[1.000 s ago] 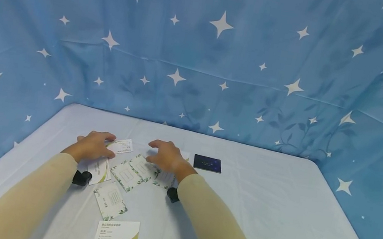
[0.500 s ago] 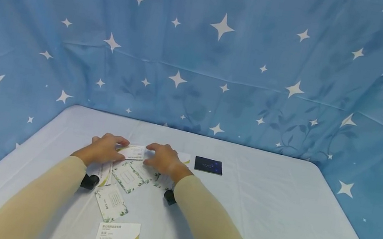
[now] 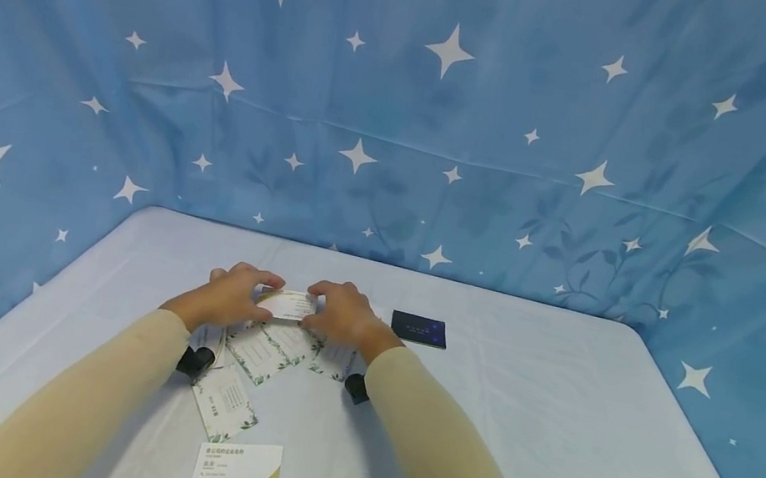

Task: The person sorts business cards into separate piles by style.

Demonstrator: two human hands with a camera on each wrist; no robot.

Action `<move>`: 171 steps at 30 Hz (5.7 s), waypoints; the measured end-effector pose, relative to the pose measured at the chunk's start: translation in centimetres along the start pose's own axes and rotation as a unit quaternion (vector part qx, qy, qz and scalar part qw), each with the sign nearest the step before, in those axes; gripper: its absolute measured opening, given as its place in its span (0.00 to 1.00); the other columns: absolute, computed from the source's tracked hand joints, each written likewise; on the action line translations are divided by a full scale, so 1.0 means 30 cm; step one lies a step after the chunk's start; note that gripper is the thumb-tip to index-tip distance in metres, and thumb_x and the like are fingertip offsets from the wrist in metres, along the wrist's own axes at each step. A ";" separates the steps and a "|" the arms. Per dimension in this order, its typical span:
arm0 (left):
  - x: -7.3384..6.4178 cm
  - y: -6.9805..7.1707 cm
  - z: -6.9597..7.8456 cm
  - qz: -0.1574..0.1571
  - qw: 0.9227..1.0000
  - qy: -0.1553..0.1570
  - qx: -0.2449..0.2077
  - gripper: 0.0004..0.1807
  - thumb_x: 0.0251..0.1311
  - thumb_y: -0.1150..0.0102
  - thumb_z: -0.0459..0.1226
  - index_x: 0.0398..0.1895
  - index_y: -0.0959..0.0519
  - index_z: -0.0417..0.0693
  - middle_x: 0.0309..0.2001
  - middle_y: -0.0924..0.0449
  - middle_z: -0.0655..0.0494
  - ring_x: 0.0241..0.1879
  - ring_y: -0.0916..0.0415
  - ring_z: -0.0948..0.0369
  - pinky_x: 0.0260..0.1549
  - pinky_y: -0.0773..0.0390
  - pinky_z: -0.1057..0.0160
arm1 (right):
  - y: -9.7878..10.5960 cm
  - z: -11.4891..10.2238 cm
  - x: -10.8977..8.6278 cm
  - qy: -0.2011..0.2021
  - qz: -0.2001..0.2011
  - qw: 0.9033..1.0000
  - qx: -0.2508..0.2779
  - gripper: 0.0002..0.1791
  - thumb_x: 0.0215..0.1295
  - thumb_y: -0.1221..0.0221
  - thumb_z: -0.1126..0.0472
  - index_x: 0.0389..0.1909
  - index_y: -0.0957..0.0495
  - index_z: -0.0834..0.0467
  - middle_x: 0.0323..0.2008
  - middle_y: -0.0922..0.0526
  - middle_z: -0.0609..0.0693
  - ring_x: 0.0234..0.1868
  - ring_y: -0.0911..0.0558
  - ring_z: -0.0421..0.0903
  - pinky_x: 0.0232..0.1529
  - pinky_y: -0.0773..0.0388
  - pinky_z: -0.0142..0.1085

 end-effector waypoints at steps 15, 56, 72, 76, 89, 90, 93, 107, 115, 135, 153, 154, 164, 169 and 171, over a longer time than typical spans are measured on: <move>0.092 -0.044 0.115 -0.012 1.000 -0.007 -0.015 0.30 0.65 0.35 0.44 0.70 0.28 0.53 0.65 0.30 0.46 0.65 0.42 0.46 0.55 0.46 0.41 | 0.090 0.185 -0.049 -0.022 0.033 0.999 0.012 0.30 0.65 0.33 0.49 0.67 0.26 0.47 0.62 0.26 0.53 0.62 0.31 0.52 0.63 0.33 0.49; 0.204 -0.145 0.234 -0.058 0.997 0.021 0.051 0.31 0.66 0.36 0.42 0.73 0.30 0.54 0.66 0.28 0.48 0.63 0.38 0.49 0.53 0.45 0.43 | 0.101 0.311 -0.092 -0.070 0.030 0.996 -0.039 0.29 0.65 0.34 0.48 0.66 0.25 0.48 0.60 0.25 0.54 0.57 0.30 0.56 0.61 0.34 0.53; 0.128 -0.080 0.182 -0.059 0.998 0.005 -0.012 0.33 0.66 0.36 0.42 0.74 0.32 0.52 0.70 0.34 0.44 0.71 0.44 0.42 0.62 0.51 0.33 | 0.098 0.278 -0.112 -0.047 0.041 0.998 0.004 0.33 0.64 0.34 0.46 0.69 0.28 0.48 0.66 0.27 0.52 0.66 0.32 0.57 0.64 0.37 0.55; 0.063 -0.041 0.141 -0.062 0.998 -0.007 -0.021 0.33 0.65 0.35 0.42 0.73 0.32 0.49 0.71 0.34 0.45 0.73 0.47 0.41 0.63 0.58 0.29 | 0.093 0.230 -0.124 -0.015 0.030 0.999 0.024 0.34 0.64 0.33 0.47 0.70 0.28 0.50 0.66 0.26 0.51 0.69 0.34 0.56 0.66 0.40 0.55; -0.181 0.052 -0.026 -0.050 0.999 -0.005 -0.016 0.34 0.60 0.31 0.42 0.69 0.28 0.42 0.67 0.29 0.42 0.69 0.42 0.36 0.56 0.56 0.24 | -0.004 0.017 -0.176 0.101 -0.003 0.995 0.018 0.33 0.63 0.34 0.47 0.69 0.27 0.50 0.64 0.24 0.46 0.69 0.34 0.53 0.66 0.43 0.55; -0.197 0.055 -0.042 -0.050 0.999 0.000 -0.016 0.34 0.59 0.31 0.42 0.68 0.27 0.41 0.66 0.28 0.41 0.69 0.42 0.35 0.55 0.55 0.24 | -0.015 -0.002 -0.178 0.109 -0.005 0.994 0.014 0.33 0.63 0.34 0.47 0.68 0.26 0.50 0.63 0.24 0.44 0.68 0.33 0.52 0.65 0.42 0.53; -0.234 0.059 -0.090 -0.047 0.999 0.010 -0.008 0.34 0.57 0.30 0.42 0.66 0.26 0.41 0.64 0.26 0.41 0.67 0.39 0.35 0.54 0.50 0.24 | -0.053 -0.065 -0.184 0.128 -0.014 0.992 0.004 0.33 0.63 0.34 0.45 0.69 0.27 0.48 0.61 0.23 0.41 0.64 0.31 0.47 0.63 0.39 0.50; -0.288 0.057 -0.154 -0.051 0.996 -0.005 -0.072 0.35 0.57 0.31 0.42 0.65 0.27 0.34 0.64 0.27 0.37 0.66 0.38 0.35 0.58 0.38 0.34 | -0.185 -0.331 -0.193 0.190 -0.105 0.970 -0.112 0.33 0.63 0.37 0.34 0.68 0.28 0.34 0.58 0.25 0.26 0.65 0.36 0.37 0.58 0.40 0.41; -0.303 0.065 -0.148 -0.056 0.996 0.014 -0.074 0.35 0.58 0.31 0.41 0.65 0.28 0.32 0.54 0.22 0.42 0.48 0.26 0.48 0.48 0.27 0.48 | -0.199 -0.309 -0.167 0.145 -0.097 0.977 -0.125 0.32 0.61 0.39 0.31 0.67 0.27 0.32 0.53 0.24 0.26 0.62 0.35 0.37 0.55 0.42 0.40; -0.278 0.037 -0.156 -0.030 0.998 0.032 -0.043 0.36 0.54 0.27 0.36 0.66 0.29 0.36 0.65 0.33 0.29 0.65 0.39 0.32 0.57 0.36 0.34 | -0.170 -0.217 -0.123 0.034 -0.001 0.994 -0.105 0.33 0.62 0.34 0.38 0.67 0.26 0.41 0.59 0.22 0.36 0.55 0.29 0.43 0.54 0.37 0.42; -0.276 0.058 -0.136 -0.007 0.999 0.014 -0.050 0.30 0.56 0.28 0.40 0.62 0.24 0.40 0.60 0.25 0.39 0.62 0.34 0.35 0.55 0.35 0.33 | -0.140 -0.209 -0.125 0.041 0.017 0.995 -0.090 0.30 0.65 0.36 0.42 0.67 0.26 0.41 0.60 0.22 0.37 0.59 0.30 0.44 0.58 0.39 0.45; -0.273 0.059 -0.132 -0.003 0.999 0.010 -0.051 0.30 0.57 0.29 0.40 0.62 0.24 0.40 0.59 0.25 0.40 0.62 0.34 0.36 0.56 0.34 0.34 | -0.133 -0.204 -0.127 0.042 0.020 0.995 -0.092 0.29 0.66 0.37 0.42 0.67 0.27 0.41 0.60 0.22 0.37 0.60 0.30 0.44 0.58 0.39 0.45; -0.200 0.041 -0.049 0.050 0.998 -0.014 -0.029 0.27 0.60 0.31 0.44 0.62 0.22 0.45 0.58 0.26 0.39 0.58 0.34 0.39 0.50 0.36 0.35 | -0.030 -0.095 -0.146 0.069 0.044 0.994 -0.075 0.26 0.69 0.39 0.46 0.66 0.25 0.46 0.59 0.20 0.43 0.65 0.31 0.50 0.60 0.39 0.51; -0.118 0.002 0.015 0.041 0.999 -0.015 -0.020 0.27 0.62 0.31 0.44 0.64 0.23 0.47 0.60 0.27 0.41 0.61 0.36 0.40 0.54 0.38 0.36 | 0.012 -0.001 -0.154 0.059 0.052 0.995 -0.057 0.25 0.69 0.39 0.47 0.66 0.25 0.48 0.59 0.20 0.45 0.65 0.31 0.52 0.62 0.41 0.53; -0.083 -0.011 0.045 0.038 0.999 -0.021 -0.014 0.27 0.63 0.32 0.43 0.64 0.23 0.47 0.59 0.26 0.43 0.62 0.36 0.42 0.56 0.40 0.36 | 0.027 0.037 -0.157 0.051 0.056 0.996 -0.055 0.26 0.70 0.39 0.48 0.66 0.25 0.48 0.58 0.20 0.46 0.65 0.31 0.53 0.62 0.41 0.54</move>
Point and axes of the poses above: each hand's wrist, its own x-axis towards the middle knuckle, its own y-axis out of the back of the hand, z = x × y, the point moved 4 cm from there along x, towards the middle knuckle
